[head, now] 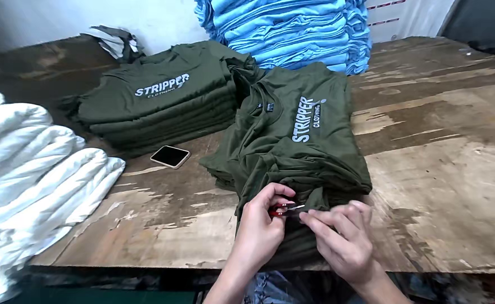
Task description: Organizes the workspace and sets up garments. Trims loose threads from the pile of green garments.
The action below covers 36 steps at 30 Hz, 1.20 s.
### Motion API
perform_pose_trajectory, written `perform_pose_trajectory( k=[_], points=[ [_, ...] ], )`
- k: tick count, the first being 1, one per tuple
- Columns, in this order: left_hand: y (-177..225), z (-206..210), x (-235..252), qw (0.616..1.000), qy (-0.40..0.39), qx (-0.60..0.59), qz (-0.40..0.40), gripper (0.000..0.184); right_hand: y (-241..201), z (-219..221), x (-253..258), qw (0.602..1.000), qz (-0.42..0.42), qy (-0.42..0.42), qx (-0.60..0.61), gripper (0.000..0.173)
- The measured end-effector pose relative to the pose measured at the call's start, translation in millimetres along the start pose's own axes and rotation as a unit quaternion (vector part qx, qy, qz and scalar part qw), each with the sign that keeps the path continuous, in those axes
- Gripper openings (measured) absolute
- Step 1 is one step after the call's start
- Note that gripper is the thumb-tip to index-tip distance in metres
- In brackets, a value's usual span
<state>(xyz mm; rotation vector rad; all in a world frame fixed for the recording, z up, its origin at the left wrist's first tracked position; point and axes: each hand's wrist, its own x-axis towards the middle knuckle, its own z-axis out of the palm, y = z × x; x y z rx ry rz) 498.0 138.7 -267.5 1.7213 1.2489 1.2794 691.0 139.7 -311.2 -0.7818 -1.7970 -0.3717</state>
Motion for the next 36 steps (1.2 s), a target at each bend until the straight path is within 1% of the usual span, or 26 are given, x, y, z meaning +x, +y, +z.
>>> perform_pose_trajectory(
  k=[2,4,5,6,8,10,12,13,15,17,18,19,20,21,22,23,24,25,26,27,28,31,33,36],
  points=[
    [0,-6,-9,1.0,0.009,0.005,0.023,0.03,2,-14,-8,1.0,-0.019,0.003,0.005,0.02],
    [-3,-11,-21,0.993,0.033,0.075,0.084,0.04,1,-26,-13,1.0,-0.014,0.01,0.01,0.016],
    [-4,-11,-27,0.983,0.058,0.117,0.13,0.035,0,-29,-16,1.0,-0.006,0.014,0.014,0.015],
    [-5,-8,-32,0.967,0.085,0.159,0.179,0.028,-1,-30,-18,1.0,0.003,0.017,0.02,0.014],
    [-6,3,-38,0.923,0.131,0.239,0.272,0.018,-3,-31,-23,0.999,0.016,0.015,0.026,0.014],
    [-8,16,-41,0.876,0.149,0.301,0.345,0.018,-6,-29,-23,0.999,0.026,0.018,0.027,0.014],
    [-12,23,-38,0.851,0.155,0.326,0.381,0.021,-9,-25,-23,0.998,0.033,0.027,0.037,0.013],
    [-13,24,-36,0.85,0.16,0.328,0.381,0.02,-9,-25,-24,0.998,0.034,0.028,0.045,0.013],
    [-13,23,-31,0.859,0.171,0.318,0.362,0.016,-7,-31,-24,0.997,0.034,0.01,0.065,0.012],
    [-12,19,-28,0.891,0.156,0.288,0.315,0.015,-1,-45,-24,0.992,0.026,-0.056,0.111,0.009],
    [-12,17,-26,0.913,0.127,0.269,0.278,0.023,2,-50,-24,0.987,0.023,-0.091,0.127,0.021],
    [-13,14,-23,0.932,0.094,0.252,0.242,0.032,4,-52,-23,0.986,0.027,-0.109,0.126,0.037],
    [-16,13,-22,0.948,0.063,0.231,0.211,0.033,2,-52,-22,0.988,0.042,-0.106,0.102,0.044],
    [-19,13,-19,0.957,0.043,0.211,0.192,0.023,-1,-48,-20,0.993,0.063,-0.081,0.06,0.044],
    [-19,13,-17,0.963,0.034,0.197,0.182,0.016,-4,-42,-16,0.995,0.083,-0.053,0.018,0.04],
    [-19,13,-15,0.967,0.028,0.182,0.175,0.016,-6,-35,-10,0.994,0.101,-0.039,-0.015,0.035],
    [-18,12,-13,0.971,0.022,0.169,0.167,0.017,-7,-28,-5,0.992,0.116,-0.044,-0.029,0.032],
    [-17,10,-12,0.975,0.015,0.158,0.156,0.018,-6,-20,-2,0.992,0.122,-0.041,-0.016,0.026],
    [-16,9,-11,0.979,0.009,0.144,0.145,0.019,-4,-15,-2,0.992,0.126,-0.017,0.016,0.014],
    [-16,7,-11,0.983,0.004,0.128,0.133,0.02,-2,-14,-3,0.99,0.125,0.013,0.059,0.007],
    [-17,4,-10,0.986,0.0,0.11,0.124,0.02,-1,-17,-5,0.988,0.119,0.04,0.087,0.007],
    [-18,-2,-6,0.992,-0.007,0.082,0.099,0.022,0,-28,-10,0.985,0.13,0.063,0.091,0.018],
    [-17,0,-5,0.993,-0.01,0.082,0.09,0.023,1,-30,-10,0.988,0.132,0.043,0.067,0.028],
    [-17,4,-2,0.992,-0.016,0.087,0.093,0.025,-8,-22,-1,0.994,0.108,0.01,0.014,0.041]
  ],
)
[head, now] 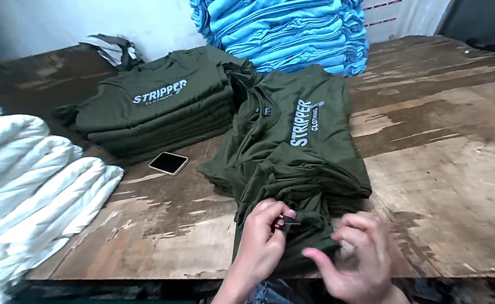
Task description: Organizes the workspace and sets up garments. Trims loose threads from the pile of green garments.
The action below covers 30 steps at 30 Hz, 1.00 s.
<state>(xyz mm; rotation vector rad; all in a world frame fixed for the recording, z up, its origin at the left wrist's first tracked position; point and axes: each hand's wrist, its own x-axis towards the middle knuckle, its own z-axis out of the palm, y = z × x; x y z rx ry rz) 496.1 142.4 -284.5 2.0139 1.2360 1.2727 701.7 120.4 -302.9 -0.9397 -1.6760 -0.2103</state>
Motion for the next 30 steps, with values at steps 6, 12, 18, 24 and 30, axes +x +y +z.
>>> perform_pose_trajectory(
  k=[6,12,18,24,30],
  points=[
    [4,1,-9,1.0,0.01,-0.009,0.003,0.014,5,12,-3,0.995,-0.089,-0.02,0.051,0.02],
    [7,11,-35,0.973,0.14,0.116,0.141,0.027,4,-25,-18,0.994,-0.077,-0.022,0.072,0.011],
    [10,33,-27,0.886,0.227,0.288,0.284,0.023,1,-20,-25,0.991,-0.089,-0.018,0.101,0.013],
    [10,30,-24,0.883,0.214,0.286,0.305,0.021,9,-39,-30,0.987,-0.121,-0.064,0.087,0.026],
    [9,29,-21,0.879,0.201,0.292,0.319,0.019,23,-45,-31,0.989,-0.094,-0.076,0.087,0.044]
  ],
)
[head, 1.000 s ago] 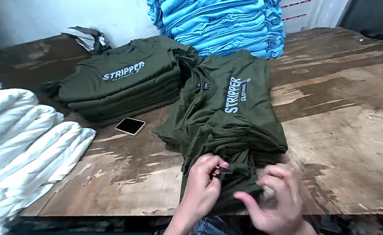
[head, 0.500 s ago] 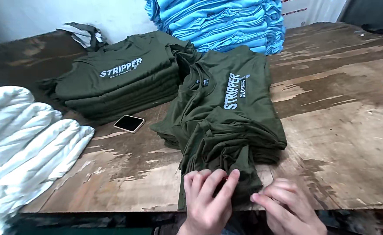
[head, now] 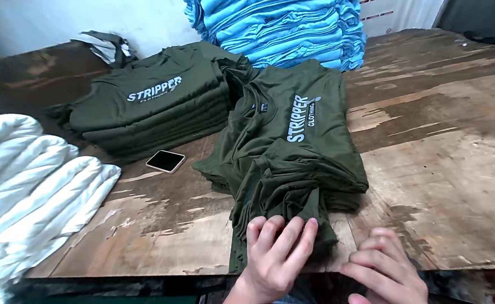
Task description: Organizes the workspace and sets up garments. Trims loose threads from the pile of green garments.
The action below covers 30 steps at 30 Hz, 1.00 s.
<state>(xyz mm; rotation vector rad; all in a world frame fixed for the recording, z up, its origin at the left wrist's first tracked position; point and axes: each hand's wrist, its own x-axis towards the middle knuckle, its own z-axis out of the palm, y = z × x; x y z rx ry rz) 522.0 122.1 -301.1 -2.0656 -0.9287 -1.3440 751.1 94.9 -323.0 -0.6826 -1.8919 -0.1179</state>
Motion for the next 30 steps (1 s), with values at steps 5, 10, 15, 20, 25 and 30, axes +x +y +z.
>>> perform_pose_trajectory(
  k=[5,10,15,20,25,30],
  points=[
    [-1,2,3,0.999,-0.009,-0.032,-0.017,0.018,4,8,4,0.995,0.098,0.03,-0.014,0.032],
    [-12,3,17,0.969,-0.154,-0.141,-0.136,0.021,6,21,12,0.975,0.21,-0.038,0.064,0.042],
    [-65,-11,28,0.982,-0.112,-0.109,-0.103,0.023,11,-17,11,0.971,0.09,-0.146,0.164,0.004],
    [-53,-16,38,0.954,-0.221,-0.006,-0.203,0.021,-1,-52,23,0.899,0.075,-0.431,-0.025,0.036],
    [-13,-4,35,0.963,-0.165,0.053,-0.207,0.022,-6,-23,28,0.979,0.112,-0.15,-0.075,0.034],
    [4,1,17,0.954,-0.174,-0.049,-0.239,0.029,2,8,24,0.992,0.112,-0.062,-0.002,0.014]
  ],
)
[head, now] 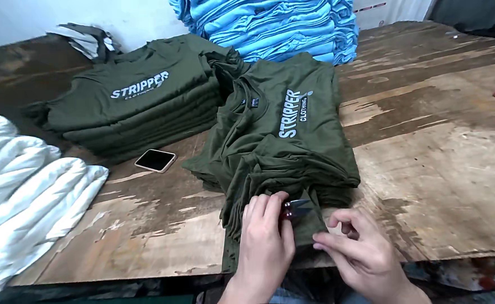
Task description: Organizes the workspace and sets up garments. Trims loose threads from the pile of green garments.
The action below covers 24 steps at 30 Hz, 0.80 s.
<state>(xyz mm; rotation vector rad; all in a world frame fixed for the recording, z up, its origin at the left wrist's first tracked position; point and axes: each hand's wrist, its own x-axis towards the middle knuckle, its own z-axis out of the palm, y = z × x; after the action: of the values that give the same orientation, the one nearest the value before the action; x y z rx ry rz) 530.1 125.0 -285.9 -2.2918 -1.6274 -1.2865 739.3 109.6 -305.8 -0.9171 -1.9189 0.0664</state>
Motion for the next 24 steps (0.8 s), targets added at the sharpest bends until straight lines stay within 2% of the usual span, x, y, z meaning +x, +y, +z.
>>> perform_pose_trajectory(
  k=[3,5,6,7,9,11,13,15,20,24],
  points=[
    [-4,-10,-11,0.999,-0.022,-0.031,0.0,0.04,8,-29,1,0.98,0.014,-0.137,0.142,0.017],
    [-6,-15,-16,0.999,-0.027,-0.035,0.008,0.036,11,-52,2,0.966,0.046,-0.231,0.102,0.031],
    [-5,-17,-17,0.999,-0.025,-0.034,0.01,0.034,9,-57,3,0.967,0.068,-0.238,0.055,0.043],
    [-4,-17,-17,0.999,-0.019,-0.033,0.014,0.033,6,-56,3,0.973,0.092,-0.213,0.013,0.051],
    [1,-17,-16,0.999,-0.01,-0.03,0.02,0.034,-4,-41,7,0.982,0.139,-0.119,-0.035,0.05],
    [7,-14,-15,0.999,-0.009,-0.027,0.032,0.034,-13,-21,9,0.983,0.154,-0.07,-0.07,0.053],
    [12,-13,-14,0.998,-0.008,-0.021,0.056,0.024,-15,-4,2,0.982,0.152,-0.028,-0.11,0.034],
    [15,-14,-14,0.997,-0.009,-0.008,0.081,0.021,-19,-3,-3,0.979,0.152,0.006,-0.137,0.03],
    [21,-7,-16,0.992,-0.013,-0.012,0.126,0.022,-23,-7,-11,0.987,0.117,0.053,-0.093,0.03],
    [18,-6,-16,0.991,0.006,-0.015,0.131,0.022,-20,-7,-15,0.994,0.091,0.029,-0.053,0.031]
  ],
)
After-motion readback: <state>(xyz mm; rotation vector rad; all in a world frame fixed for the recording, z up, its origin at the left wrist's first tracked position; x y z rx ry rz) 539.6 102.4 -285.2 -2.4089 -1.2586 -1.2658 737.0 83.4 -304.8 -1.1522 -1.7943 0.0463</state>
